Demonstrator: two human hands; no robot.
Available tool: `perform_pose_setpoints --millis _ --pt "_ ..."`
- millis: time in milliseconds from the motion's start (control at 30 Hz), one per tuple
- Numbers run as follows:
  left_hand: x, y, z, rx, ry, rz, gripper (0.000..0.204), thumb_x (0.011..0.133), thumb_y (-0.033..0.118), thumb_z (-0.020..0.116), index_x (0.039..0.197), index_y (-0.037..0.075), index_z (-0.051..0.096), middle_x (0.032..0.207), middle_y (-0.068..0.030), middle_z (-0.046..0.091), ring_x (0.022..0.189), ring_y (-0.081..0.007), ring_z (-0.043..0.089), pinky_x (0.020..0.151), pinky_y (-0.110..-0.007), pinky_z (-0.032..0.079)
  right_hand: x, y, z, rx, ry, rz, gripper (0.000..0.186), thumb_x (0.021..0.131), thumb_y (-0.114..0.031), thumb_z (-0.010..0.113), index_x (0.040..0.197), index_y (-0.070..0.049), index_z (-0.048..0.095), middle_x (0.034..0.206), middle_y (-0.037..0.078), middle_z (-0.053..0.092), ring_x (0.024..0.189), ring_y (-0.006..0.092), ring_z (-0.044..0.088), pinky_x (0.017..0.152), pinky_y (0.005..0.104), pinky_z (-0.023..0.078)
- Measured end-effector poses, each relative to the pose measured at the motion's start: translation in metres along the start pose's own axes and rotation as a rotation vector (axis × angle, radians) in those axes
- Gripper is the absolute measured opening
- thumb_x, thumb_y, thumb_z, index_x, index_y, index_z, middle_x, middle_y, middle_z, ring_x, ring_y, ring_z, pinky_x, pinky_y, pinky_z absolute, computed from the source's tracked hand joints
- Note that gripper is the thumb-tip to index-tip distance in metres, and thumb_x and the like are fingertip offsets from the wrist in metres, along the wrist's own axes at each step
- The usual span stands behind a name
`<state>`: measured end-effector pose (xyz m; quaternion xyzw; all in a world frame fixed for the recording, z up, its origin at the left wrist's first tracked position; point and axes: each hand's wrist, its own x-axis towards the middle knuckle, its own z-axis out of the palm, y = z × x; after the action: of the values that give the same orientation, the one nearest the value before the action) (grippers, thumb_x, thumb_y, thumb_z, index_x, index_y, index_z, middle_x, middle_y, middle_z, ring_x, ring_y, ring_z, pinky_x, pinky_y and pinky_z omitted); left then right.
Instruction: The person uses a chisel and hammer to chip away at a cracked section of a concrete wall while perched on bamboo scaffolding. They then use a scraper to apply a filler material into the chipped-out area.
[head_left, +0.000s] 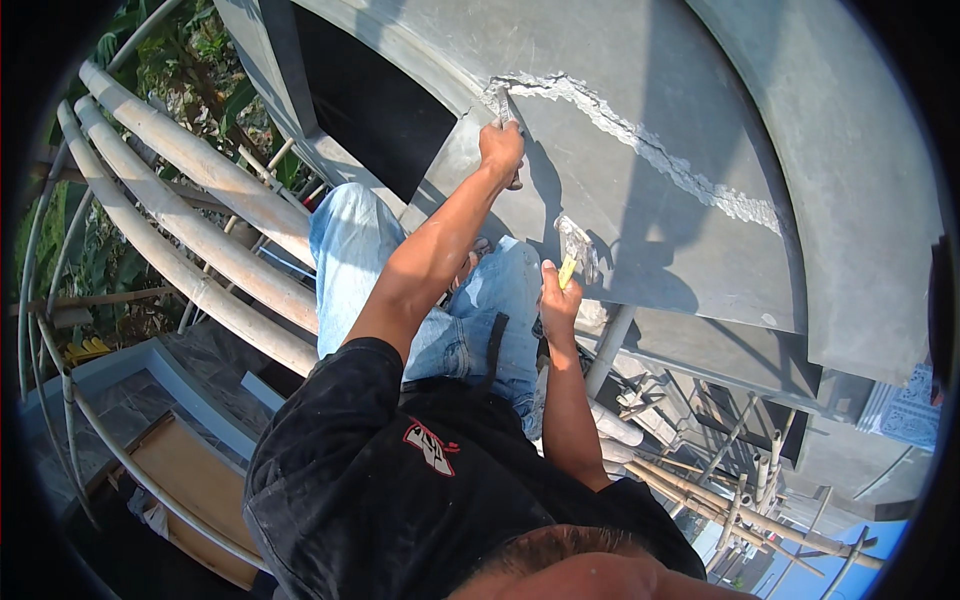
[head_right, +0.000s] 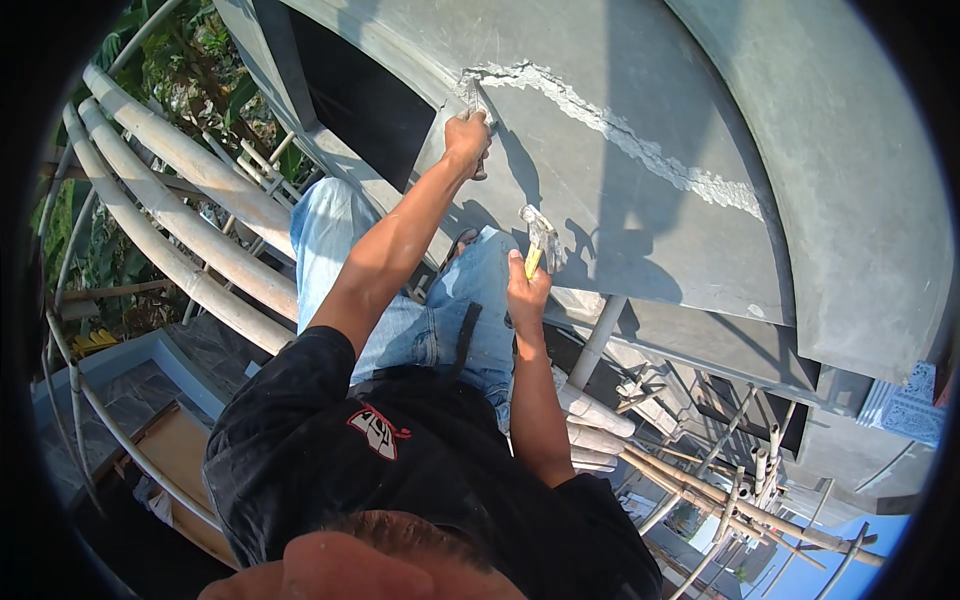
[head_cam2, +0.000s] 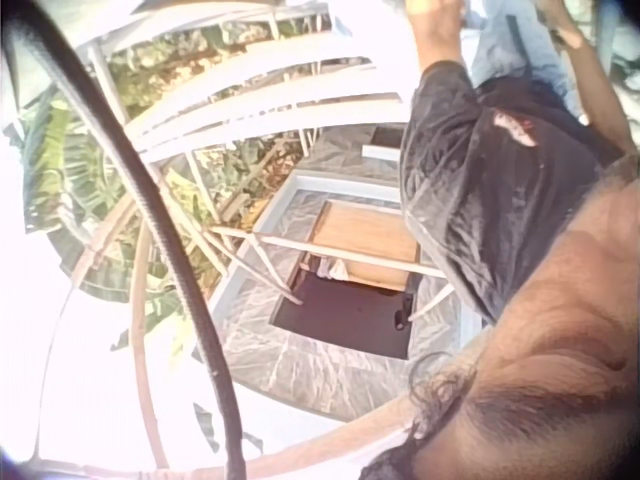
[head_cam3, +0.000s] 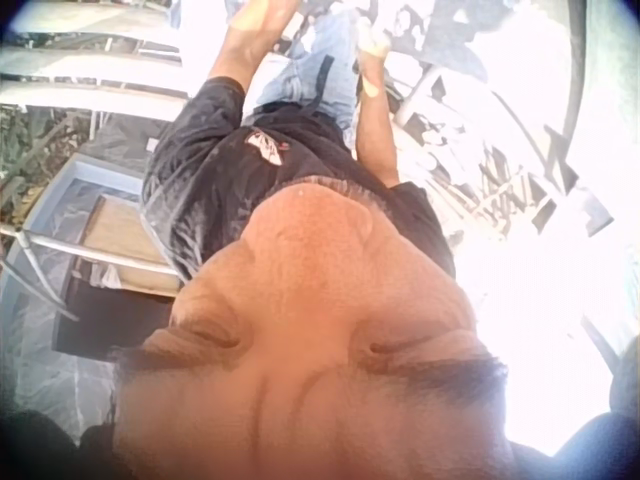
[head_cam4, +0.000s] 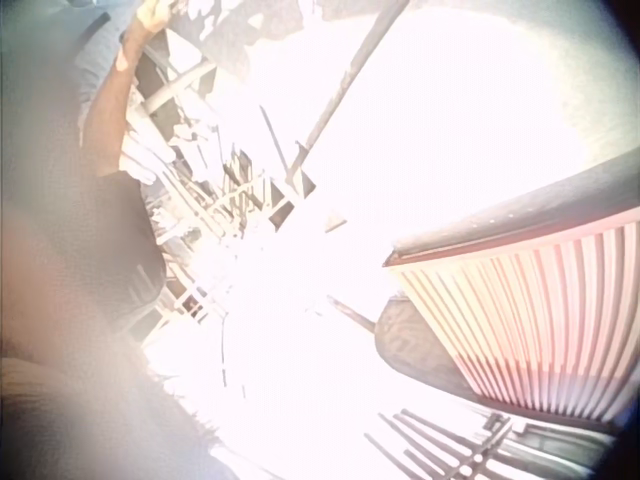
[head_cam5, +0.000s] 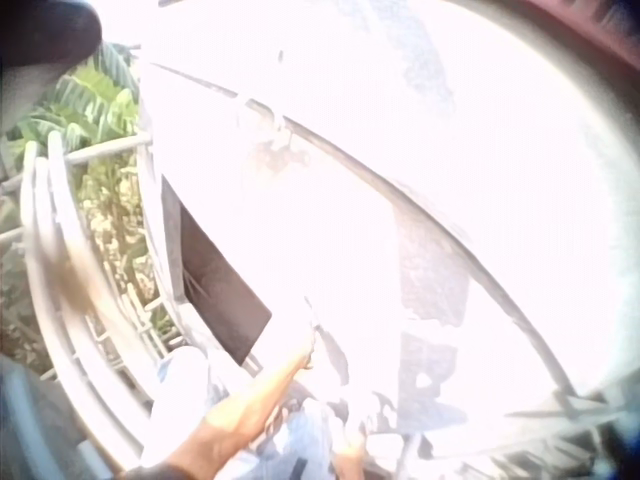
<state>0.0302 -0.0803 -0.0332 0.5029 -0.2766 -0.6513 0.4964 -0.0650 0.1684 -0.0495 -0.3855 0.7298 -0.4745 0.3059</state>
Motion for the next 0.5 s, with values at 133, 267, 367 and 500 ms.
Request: perform_pose_setpoints --millis 133,267,367,500 --pt "0.019 0.005 -0.002 -0.053 0.121 -0.141 0.028 0.088 0.021 0.052 0.078 -0.005 0.054 0.057 -0.0101 0.053 0.041 -0.0192 0.050 0.037 -0.036 0.039 -0.001 -0.012 0.006 0.025 -0.020 0.021 0.037 0.090 -0.024 0.060 0.059 -0.012 0.044 0.048 -0.003 0.039 0.037 0.0072 0.039 0.036 0.0241 0.033" --pt "0.006 0.010 0.003 0.012 0.061 -0.167 0.025 0.089 0.017 0.051 0.072 0.000 0.053 0.053 -0.0057 0.049 0.040 -0.0133 0.045 0.036 -0.030 0.034 -0.002 -0.007 0.002 0.000 0.000 0.037 0.037 0.090 -0.024 0.060 0.059 -0.012 0.043 0.048 -0.003 0.039 0.037 0.0072 0.038 0.036 0.0244 0.032" --pt "-0.003 0.011 0.009 -0.031 -0.030 -0.095 0.024 0.087 0.017 0.051 0.070 0.000 0.053 0.054 -0.0061 0.049 0.040 -0.0135 0.045 0.036 -0.030 0.035 -0.003 -0.009 0.004 0.004 0.000 0.046 0.037 0.090 -0.024 0.060 0.059 -0.012 0.043 0.048 -0.003 0.039 0.037 0.0070 0.038 0.036 0.0244 0.032" --pt "0.018 0.009 0.009 -0.088 0.185 -0.171 0.026 0.083 0.017 0.052 0.074 -0.007 0.056 0.065 -0.0141 0.058 0.047 -0.0222 0.055 0.040 -0.039 0.044 -0.005 -0.012 0.004 0.015 -0.026 0.033 0.037 0.090 -0.024 0.060 0.059 -0.012 0.043 0.047 -0.004 0.039 0.037 0.0069 0.038 0.036 0.0245 0.032"
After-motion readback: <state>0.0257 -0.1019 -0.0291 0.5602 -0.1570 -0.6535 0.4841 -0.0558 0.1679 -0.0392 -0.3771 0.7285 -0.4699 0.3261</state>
